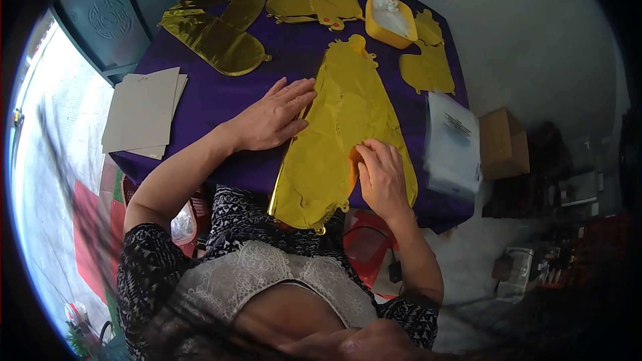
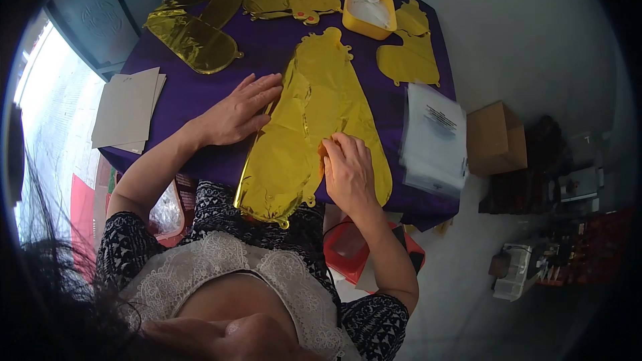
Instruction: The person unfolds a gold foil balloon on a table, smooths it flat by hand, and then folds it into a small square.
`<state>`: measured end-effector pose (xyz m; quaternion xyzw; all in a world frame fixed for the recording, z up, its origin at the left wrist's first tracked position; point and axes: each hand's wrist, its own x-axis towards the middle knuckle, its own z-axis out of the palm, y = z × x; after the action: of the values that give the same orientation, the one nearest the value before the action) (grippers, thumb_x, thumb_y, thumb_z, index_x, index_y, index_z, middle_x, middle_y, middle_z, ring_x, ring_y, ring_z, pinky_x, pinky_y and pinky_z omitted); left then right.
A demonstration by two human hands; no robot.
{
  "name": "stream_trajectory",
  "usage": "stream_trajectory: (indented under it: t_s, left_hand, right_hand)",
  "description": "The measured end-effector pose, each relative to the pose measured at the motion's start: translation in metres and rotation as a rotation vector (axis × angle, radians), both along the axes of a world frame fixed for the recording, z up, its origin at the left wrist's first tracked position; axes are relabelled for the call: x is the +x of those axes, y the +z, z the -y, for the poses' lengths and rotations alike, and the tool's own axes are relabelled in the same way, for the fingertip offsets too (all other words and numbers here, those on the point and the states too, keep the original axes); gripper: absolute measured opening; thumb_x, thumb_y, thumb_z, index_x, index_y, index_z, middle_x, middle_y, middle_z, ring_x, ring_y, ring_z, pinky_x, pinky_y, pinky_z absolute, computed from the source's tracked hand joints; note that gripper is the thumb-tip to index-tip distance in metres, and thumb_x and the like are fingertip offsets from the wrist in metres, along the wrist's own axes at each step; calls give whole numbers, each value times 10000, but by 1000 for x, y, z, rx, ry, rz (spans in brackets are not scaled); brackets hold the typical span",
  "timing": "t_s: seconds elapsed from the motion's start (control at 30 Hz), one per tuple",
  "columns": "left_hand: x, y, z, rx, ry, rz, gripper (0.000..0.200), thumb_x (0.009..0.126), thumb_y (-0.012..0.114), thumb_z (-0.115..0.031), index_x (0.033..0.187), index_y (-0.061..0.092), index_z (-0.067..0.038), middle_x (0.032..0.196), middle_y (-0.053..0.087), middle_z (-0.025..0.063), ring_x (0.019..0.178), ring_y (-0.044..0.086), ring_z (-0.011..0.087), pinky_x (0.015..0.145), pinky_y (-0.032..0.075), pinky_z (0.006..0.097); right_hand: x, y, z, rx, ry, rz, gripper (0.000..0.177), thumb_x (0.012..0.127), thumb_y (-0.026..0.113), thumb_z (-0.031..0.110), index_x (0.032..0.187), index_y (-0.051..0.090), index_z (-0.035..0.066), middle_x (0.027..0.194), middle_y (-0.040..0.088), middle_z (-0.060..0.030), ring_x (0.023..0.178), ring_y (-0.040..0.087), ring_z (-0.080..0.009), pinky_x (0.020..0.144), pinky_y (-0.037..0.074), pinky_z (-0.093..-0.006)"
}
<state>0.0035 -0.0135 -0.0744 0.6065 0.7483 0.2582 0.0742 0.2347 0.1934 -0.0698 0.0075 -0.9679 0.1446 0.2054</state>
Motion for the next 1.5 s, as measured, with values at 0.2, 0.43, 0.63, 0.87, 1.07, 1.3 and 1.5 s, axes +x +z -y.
stream_trajectory:
  t_s: [0.2,0.43,0.63,0.87,1.07,1.3,1.5]
  left_hand:
    - [6,-6,-1,-90,-44,-122,769,958,625,-383,1544,370,44,1641,307,240,1568,205,354,1264,118,604]
    - [5,-12,-2,-83,-52,-223,920,870,696,-563,1502,432,52,1619,351,234,1553,246,359,1249,138,645]
    - [1,-12,-1,-66,-66,-263,989,809,721,-646,1480,474,36,1603,390,218,1544,276,344,1237,131,674]
    - [-2,-13,-3,-59,-68,-284,1084,756,685,-786,1484,486,-8,1587,408,205,1534,294,337,1213,134,715]
    - [-2,-9,-5,-64,-92,-318,1093,721,661,-842,1466,514,-57,1515,448,196,1498,337,360,1185,164,747]
    - [-2,-4,-7,-135,-91,-287,1200,630,704,-860,1501,479,-65,1556,407,215,1519,298,374,1201,130,738]
    - [-2,0,-7,-135,-89,-278,1180,624,732,-835,1484,497,-61,1551,413,214,1516,306,375,1192,151,740]
  right_hand:
    - [-5,1,3,17,17,38,305,898,676,52,1195,649,-12,1227,593,-169,1132,575,-358,963,460,-467]
    - [-8,6,8,13,43,12,326,883,690,47,1202,653,-11,1253,589,-168,1159,569,-360,985,455,-469]
    - [-12,11,27,11,198,9,410,838,741,89,1230,655,4,1301,586,-167,1211,560,-345,1013,439,-472]
    - [-11,8,31,21,222,42,368,840,752,129,1174,661,5,1258,611,-169,1193,575,-343,1001,442,-465]
    - [17,15,-19,46,-316,39,247,909,700,158,1086,662,-10,1076,664,-204,1036,633,-395,916,500,-472]
    - [36,22,-33,212,-647,372,282,933,695,216,1019,652,-48,979,664,-233,912,686,-401,812,563,-471]
    - [29,6,-55,-23,-665,387,206,909,700,188,961,646,-4,942,675,-203,929,684,-406,814,540,-492]
